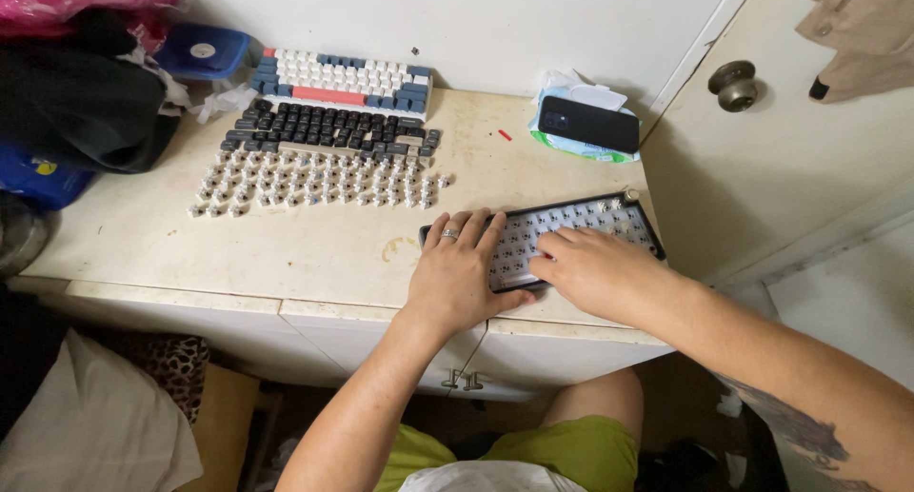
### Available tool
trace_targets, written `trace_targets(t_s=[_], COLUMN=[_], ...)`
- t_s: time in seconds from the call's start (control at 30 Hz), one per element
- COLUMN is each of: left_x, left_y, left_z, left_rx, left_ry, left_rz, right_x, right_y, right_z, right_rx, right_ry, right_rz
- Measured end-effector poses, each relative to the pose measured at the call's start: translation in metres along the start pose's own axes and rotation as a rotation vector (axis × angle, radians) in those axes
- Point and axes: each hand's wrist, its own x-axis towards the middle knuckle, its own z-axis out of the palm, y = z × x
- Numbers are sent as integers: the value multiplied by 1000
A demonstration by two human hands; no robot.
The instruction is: The person is assembling a mechanical keyboard by inserting switches into the keyboard case. They pick up individual switches from a pile on the table and place them into the switch sockets on the keyboard frame.
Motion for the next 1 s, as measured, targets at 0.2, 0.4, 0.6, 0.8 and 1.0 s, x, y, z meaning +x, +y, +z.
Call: trace_targets(t_s=[0.2, 0.4, 0.6, 0.8, 1.0], left_x=[-2, -2, -2, -1, -1], left_y=[1, 1, 3, 2, 1], left_z=[1, 0, -3, -2, 0], left_rx=[-4, -3, 3, -1, -5], left_ry=[17, 18, -7, -3, 22], left_rz=[5, 8, -4, 0, 13], right_x=[3, 2, 4, -3, -6], right_y=[-4, 2, 19, 15, 16], right_z=[-5, -4, -5, -1, 1], right_rx=[-67, -112, 59, 147, 131], right_ry=[-4, 95, 55, 78, 74], right_rz=[-30, -126, -12, -34, -52])
